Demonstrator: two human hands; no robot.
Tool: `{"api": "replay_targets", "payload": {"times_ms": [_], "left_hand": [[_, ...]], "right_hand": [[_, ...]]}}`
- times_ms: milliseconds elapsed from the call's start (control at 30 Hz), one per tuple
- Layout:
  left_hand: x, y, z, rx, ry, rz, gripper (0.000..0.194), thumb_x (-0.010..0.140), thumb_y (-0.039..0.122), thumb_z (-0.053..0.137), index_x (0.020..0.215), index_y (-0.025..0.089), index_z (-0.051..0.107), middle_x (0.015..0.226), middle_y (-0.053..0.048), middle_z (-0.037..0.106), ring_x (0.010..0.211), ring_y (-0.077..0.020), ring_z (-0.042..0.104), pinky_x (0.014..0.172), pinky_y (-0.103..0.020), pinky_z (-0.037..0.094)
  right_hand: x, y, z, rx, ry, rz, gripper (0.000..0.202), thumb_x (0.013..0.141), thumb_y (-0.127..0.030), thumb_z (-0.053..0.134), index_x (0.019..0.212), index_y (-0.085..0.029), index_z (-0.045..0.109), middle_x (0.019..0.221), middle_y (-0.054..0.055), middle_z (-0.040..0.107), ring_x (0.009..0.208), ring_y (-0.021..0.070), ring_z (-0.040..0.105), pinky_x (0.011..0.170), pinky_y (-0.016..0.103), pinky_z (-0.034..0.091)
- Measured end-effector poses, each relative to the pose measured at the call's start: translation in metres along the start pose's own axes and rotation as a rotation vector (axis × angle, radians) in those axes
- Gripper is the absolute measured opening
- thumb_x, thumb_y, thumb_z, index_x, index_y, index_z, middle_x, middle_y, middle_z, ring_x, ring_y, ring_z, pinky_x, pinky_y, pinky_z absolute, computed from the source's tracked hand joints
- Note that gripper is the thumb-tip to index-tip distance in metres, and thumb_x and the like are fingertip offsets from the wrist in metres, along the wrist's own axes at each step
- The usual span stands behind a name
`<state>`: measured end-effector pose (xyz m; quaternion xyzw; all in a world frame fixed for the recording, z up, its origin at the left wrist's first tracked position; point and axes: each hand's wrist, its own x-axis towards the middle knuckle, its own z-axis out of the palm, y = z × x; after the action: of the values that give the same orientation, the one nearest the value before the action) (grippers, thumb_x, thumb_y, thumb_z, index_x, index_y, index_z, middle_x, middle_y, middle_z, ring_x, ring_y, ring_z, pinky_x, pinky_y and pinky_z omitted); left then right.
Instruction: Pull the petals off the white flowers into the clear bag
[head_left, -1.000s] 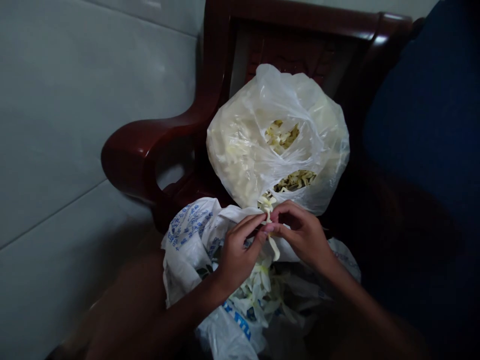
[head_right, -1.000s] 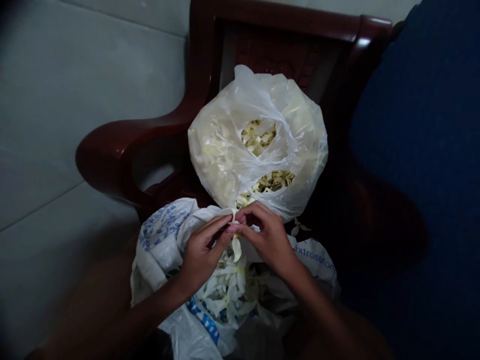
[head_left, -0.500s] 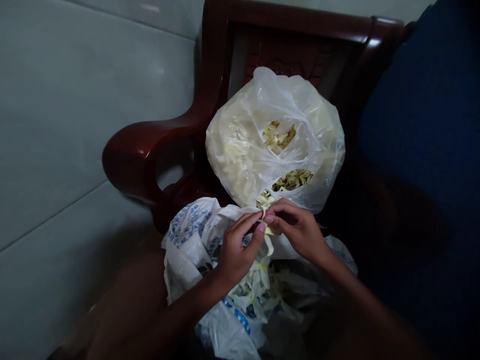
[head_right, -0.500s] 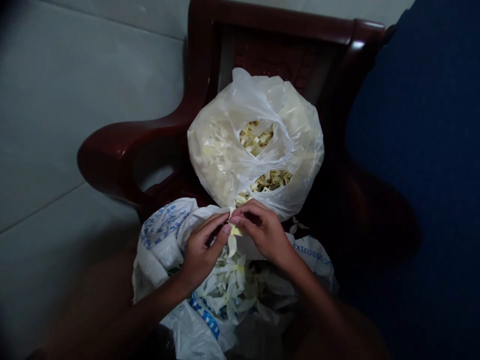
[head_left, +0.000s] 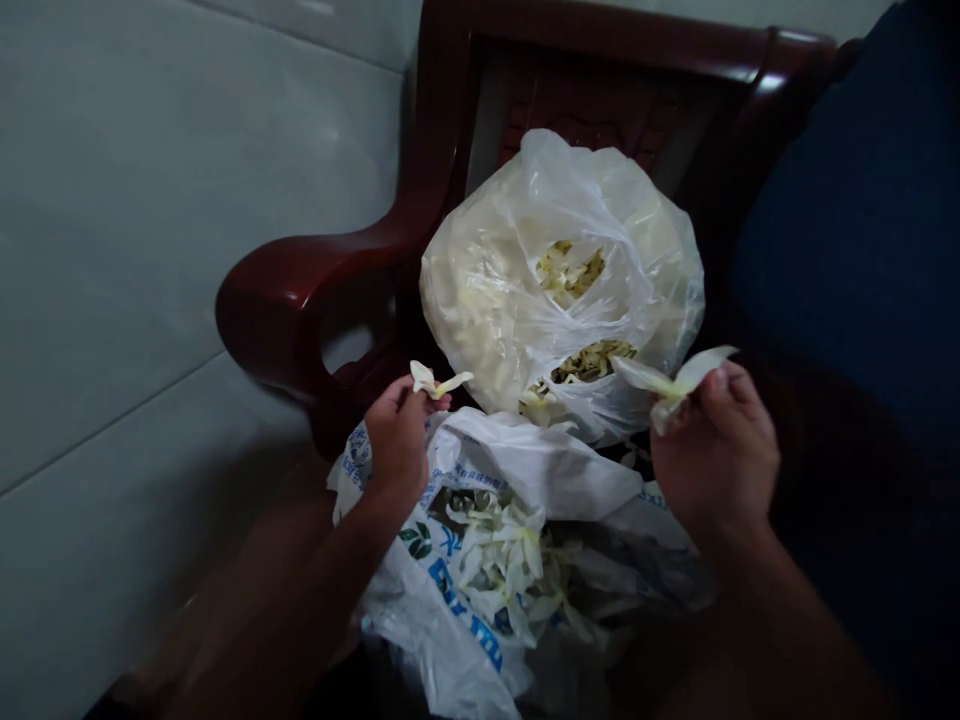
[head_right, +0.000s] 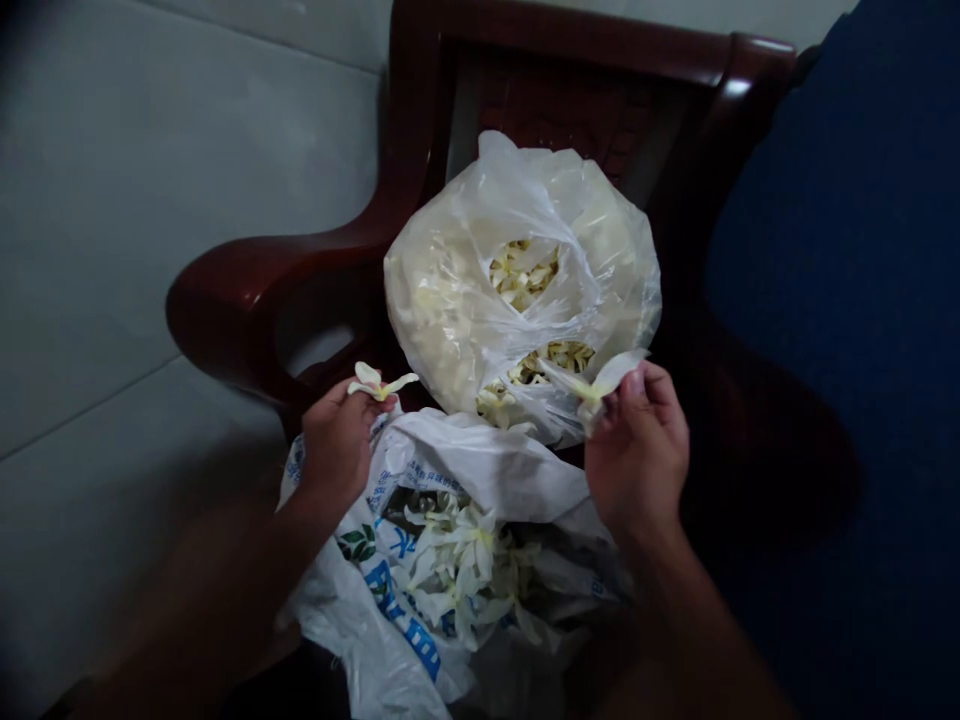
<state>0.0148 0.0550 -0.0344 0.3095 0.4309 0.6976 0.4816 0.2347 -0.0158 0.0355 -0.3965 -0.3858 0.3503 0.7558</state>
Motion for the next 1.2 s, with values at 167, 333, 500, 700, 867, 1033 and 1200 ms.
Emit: {"api": "replay_targets", "payload": {"times_ms": [167, 333, 500, 700, 867, 1033, 1200], "left_hand": [[-0.014, -0.003, 0.003, 0.339, -0.214, 0.083, 0.023, 0.077, 0.031, 0.059, 0.092, 0.015, 0.065, 0.082, -0.004, 0.066, 0.07, -0.0135, 0.062, 0.069, -0.025, 0.049], [-0.065, 0.001, 0.015, 0.561, -0.555, 0.486, 0.021, 0.083, 0.018, 0.052, 0.102, 0.016, 0.063, 0.093, -0.005, 0.065, 0.09, -0.0146, 0.06, 0.084, -0.025, 0.046], [-0.074, 0.003, 0.014, 0.532, -0.685, 0.473, 0.029, 0.084, 0.015, 0.051, 0.113, 0.017, 0.057, 0.104, -0.007, 0.062, 0.099, -0.0153, 0.057, 0.089, -0.026, 0.045], [-0.069, -0.001, 0.011, 0.439, -0.662, 0.345, 0.026, 0.086, 0.019, 0.051, 0.111, 0.018, 0.058, 0.101, -0.006, 0.06, 0.091, -0.0136, 0.06, 0.079, -0.023, 0.049], [-0.068, 0.002, 0.011, 0.455, -0.643, 0.397, 0.024, 0.085, 0.018, 0.052, 0.107, 0.017, 0.06, 0.098, -0.006, 0.061, 0.092, -0.0144, 0.058, 0.083, -0.024, 0.047], [-0.075, 0.004, 0.014, 0.393, -0.598, 0.278, 0.02, 0.084, 0.02, 0.053, 0.1, 0.017, 0.064, 0.093, -0.005, 0.064, 0.086, -0.0137, 0.06, 0.076, -0.023, 0.047], [-0.05, 0.007, 0.012, 0.183, -0.289, -0.003, 0.019, 0.076, 0.026, 0.061, 0.089, 0.014, 0.066, 0.078, -0.003, 0.066, 0.068, -0.0116, 0.061, 0.062, -0.021, 0.048]], "right_hand": [[-0.011, 0.007, 0.004, -0.436, -0.447, 0.203, 0.011, 0.082, -0.031, 0.059, 0.084, -0.02, 0.057, 0.072, -0.001, 0.054, 0.063, 0.0106, 0.05, 0.059, 0.023, 0.041], [-0.03, 0.032, 0.024, -0.636, -0.602, 0.089, 0.012, 0.08, -0.03, 0.062, 0.086, -0.02, 0.058, 0.082, 0.0, 0.058, 0.073, 0.0117, 0.053, 0.066, 0.023, 0.042], [-0.027, 0.037, 0.017, -0.684, -0.565, 0.061, 0.011, 0.081, -0.03, 0.061, 0.08, -0.02, 0.059, 0.074, -0.002, 0.057, 0.068, 0.01, 0.052, 0.063, 0.021, 0.04], [-0.025, 0.038, 0.016, -0.624, -0.608, 0.103, 0.011, 0.085, -0.031, 0.056, 0.084, -0.02, 0.059, 0.072, -0.002, 0.056, 0.066, 0.01, 0.051, 0.062, 0.021, 0.04], [-0.026, 0.035, 0.02, -0.746, -0.684, -0.027, 0.012, 0.089, -0.029, 0.049, 0.091, -0.019, 0.057, 0.082, 0.001, 0.058, 0.074, 0.0116, 0.053, 0.069, 0.023, 0.041], [-0.032, 0.039, 0.018, -0.858, -0.709, -0.171, 0.006, 0.089, -0.024, 0.047, 0.087, -0.02, 0.051, 0.078, 0.0, 0.053, 0.069, 0.0112, 0.049, 0.064, 0.024, 0.038], [-0.04, 0.034, 0.023, -0.651, -0.438, -0.312, 0.008, 0.089, -0.022, 0.044, 0.081, -0.022, 0.047, 0.073, 0.0, 0.046, 0.066, 0.0125, 0.045, 0.062, 0.027, 0.037]]}}
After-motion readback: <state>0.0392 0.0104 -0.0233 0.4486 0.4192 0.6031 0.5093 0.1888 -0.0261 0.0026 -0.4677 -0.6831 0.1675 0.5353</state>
